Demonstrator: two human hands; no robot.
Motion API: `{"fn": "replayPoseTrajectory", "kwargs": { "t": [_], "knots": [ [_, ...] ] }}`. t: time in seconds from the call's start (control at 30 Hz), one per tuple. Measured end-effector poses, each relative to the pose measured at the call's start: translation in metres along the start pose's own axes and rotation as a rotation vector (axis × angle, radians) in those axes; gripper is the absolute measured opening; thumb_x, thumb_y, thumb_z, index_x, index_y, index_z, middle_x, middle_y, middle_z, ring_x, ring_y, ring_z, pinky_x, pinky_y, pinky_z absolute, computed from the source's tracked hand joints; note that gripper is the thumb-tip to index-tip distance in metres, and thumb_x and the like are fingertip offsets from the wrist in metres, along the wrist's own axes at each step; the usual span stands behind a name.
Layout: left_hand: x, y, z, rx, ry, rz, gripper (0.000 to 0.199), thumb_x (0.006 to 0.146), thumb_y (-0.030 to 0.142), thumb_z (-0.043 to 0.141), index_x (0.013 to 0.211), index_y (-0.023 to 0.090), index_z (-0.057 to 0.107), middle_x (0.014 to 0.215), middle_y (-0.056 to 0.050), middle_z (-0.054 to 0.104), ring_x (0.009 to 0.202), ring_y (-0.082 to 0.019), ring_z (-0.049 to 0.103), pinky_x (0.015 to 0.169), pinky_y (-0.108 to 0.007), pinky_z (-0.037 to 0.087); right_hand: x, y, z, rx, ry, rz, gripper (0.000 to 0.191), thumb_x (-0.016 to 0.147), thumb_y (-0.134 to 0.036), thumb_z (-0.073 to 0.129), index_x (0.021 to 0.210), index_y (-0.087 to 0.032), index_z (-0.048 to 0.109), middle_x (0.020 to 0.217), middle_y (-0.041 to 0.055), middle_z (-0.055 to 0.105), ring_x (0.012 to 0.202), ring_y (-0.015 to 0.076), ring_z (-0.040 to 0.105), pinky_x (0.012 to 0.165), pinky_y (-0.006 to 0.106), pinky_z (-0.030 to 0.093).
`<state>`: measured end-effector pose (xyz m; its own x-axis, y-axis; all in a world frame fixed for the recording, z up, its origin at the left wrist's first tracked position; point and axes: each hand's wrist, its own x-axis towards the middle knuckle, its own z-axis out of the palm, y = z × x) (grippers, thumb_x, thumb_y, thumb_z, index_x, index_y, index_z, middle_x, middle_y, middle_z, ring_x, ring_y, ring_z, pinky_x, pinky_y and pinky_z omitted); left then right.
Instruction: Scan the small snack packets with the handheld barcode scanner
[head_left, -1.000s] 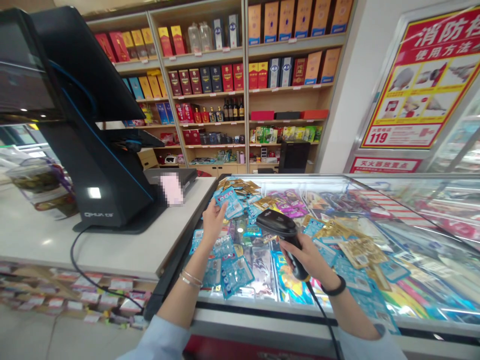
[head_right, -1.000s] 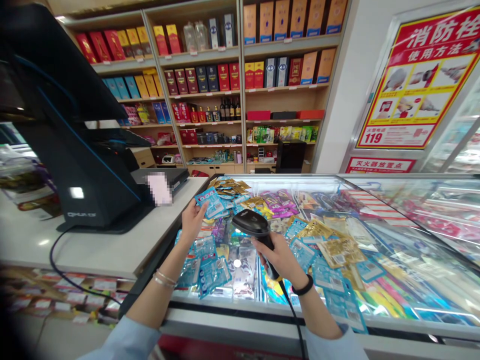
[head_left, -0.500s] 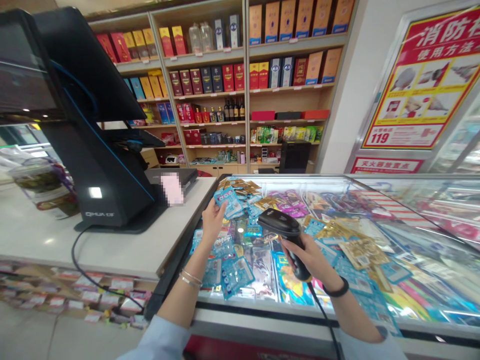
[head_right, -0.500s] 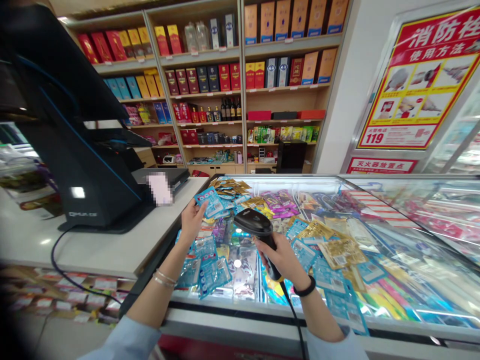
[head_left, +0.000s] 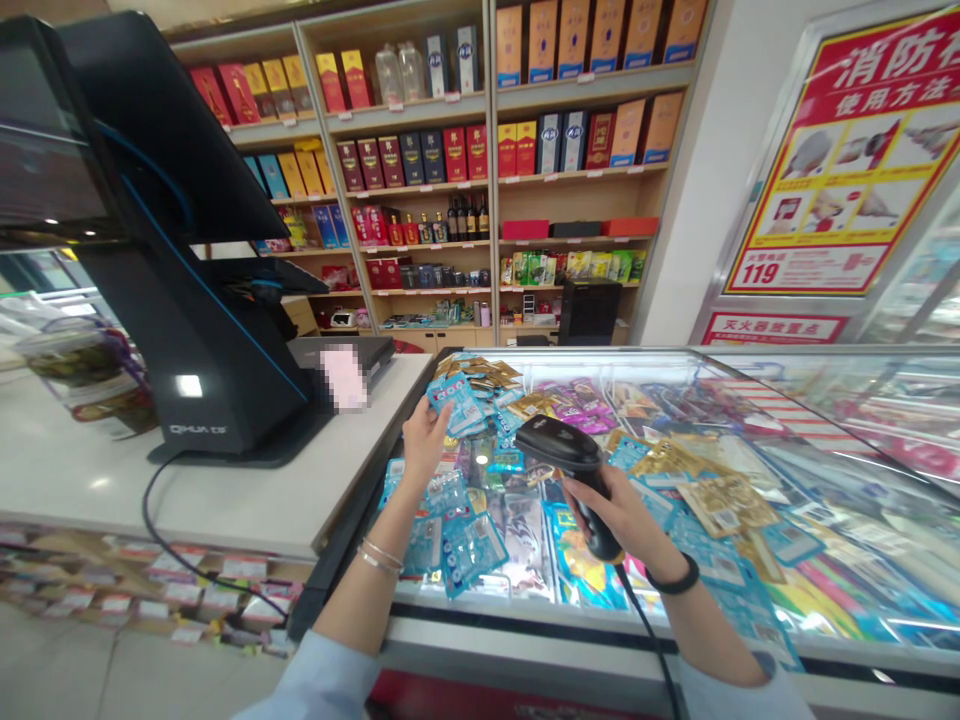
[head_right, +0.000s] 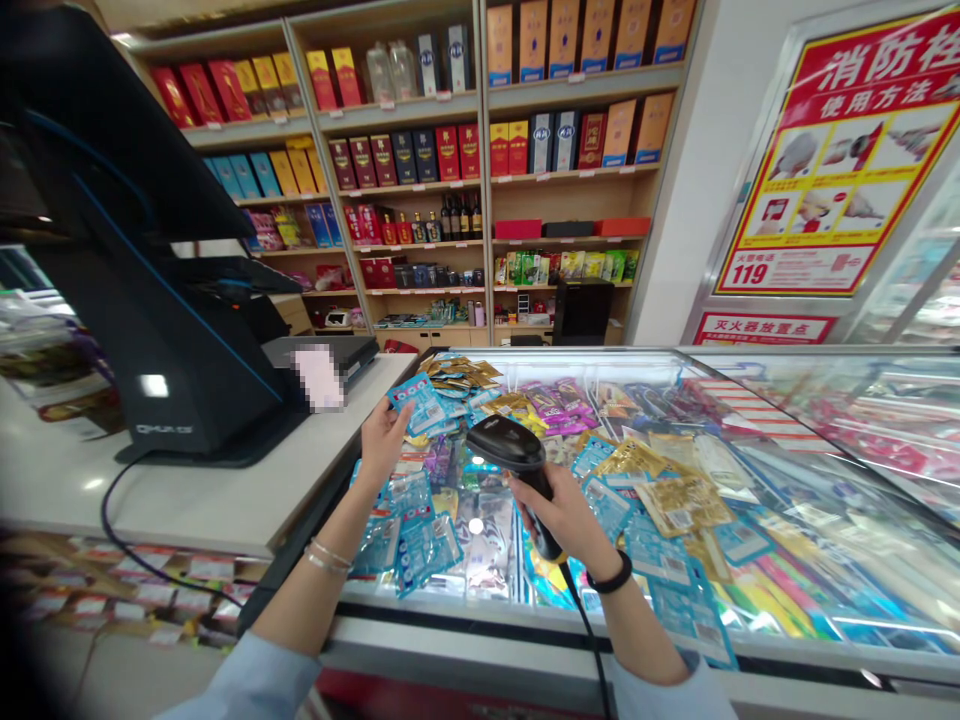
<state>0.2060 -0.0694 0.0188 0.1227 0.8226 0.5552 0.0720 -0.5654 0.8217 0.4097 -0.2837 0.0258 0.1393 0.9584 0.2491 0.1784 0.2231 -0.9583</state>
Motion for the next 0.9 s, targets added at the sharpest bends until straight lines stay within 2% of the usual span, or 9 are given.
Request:
{"fn": "replayPoseTrajectory", "kwargs": {
  "t": [0.2,0.37,0.63,0.9],
  "knots": [
    [-0.0004,0.003,0.0001,-0.003,0.003,-0.005,0.031,0.083,0.05,0.063,0.088,0.019,0.06,0.056,0.006,0.047,0.052,-0.011,0.044,0.051,-0.02,0.037,-0.0014,0.0016,0.0007,0.045,-0.069,0.026,0.039,0.084,-0.056,0.064,0.075,-0.019,0.056,0.047,-0.0035,0.052,0.036,0.0113,0.047,0.039,0.024,0.04],
    [-0.0016,0.0047,0.0002,-0.002,0.003,-0.007,0.033,0.083,0.05,0.063,0.092,0.018,0.062,0.056,0.005,0.051,0.054,-0.012,0.049,0.054,-0.021,0.041,-0.0037,0.0026,-0.0002,-0.019,-0.143,0.013,0.04,0.086,-0.056,0.062,0.073,-0.019,0.056,0.047,-0.0026,0.053,0.038,0.0116,0.048,0.04,0.024,0.039],
    [-0.0019,0.0052,0.001,-0.015,0.034,-0.014,0.033,0.083,0.048,0.063,0.097,0.019,0.063,0.058,0.004,0.056,0.06,-0.015,0.057,0.058,-0.023,0.045,-0.0046,-0.0021,-0.0014,-0.044,-0.123,0.022,0.044,0.085,-0.06,0.061,0.072,-0.019,0.055,0.048,-0.0023,0.053,0.039,0.0115,0.049,0.042,0.024,0.039],
    [-0.003,0.0071,-0.0007,0.001,0.021,0.0,0.032,0.083,0.049,0.063,0.094,0.019,0.062,0.057,0.005,0.053,0.058,-0.014,0.053,0.057,-0.022,0.043,-0.0055,-0.0052,-0.0003,-0.011,-0.107,0.037,0.045,0.084,-0.061,0.062,0.069,-0.019,0.054,0.046,-0.0022,0.053,0.037,0.0111,0.048,0.04,0.024,0.038]
  ]
}}
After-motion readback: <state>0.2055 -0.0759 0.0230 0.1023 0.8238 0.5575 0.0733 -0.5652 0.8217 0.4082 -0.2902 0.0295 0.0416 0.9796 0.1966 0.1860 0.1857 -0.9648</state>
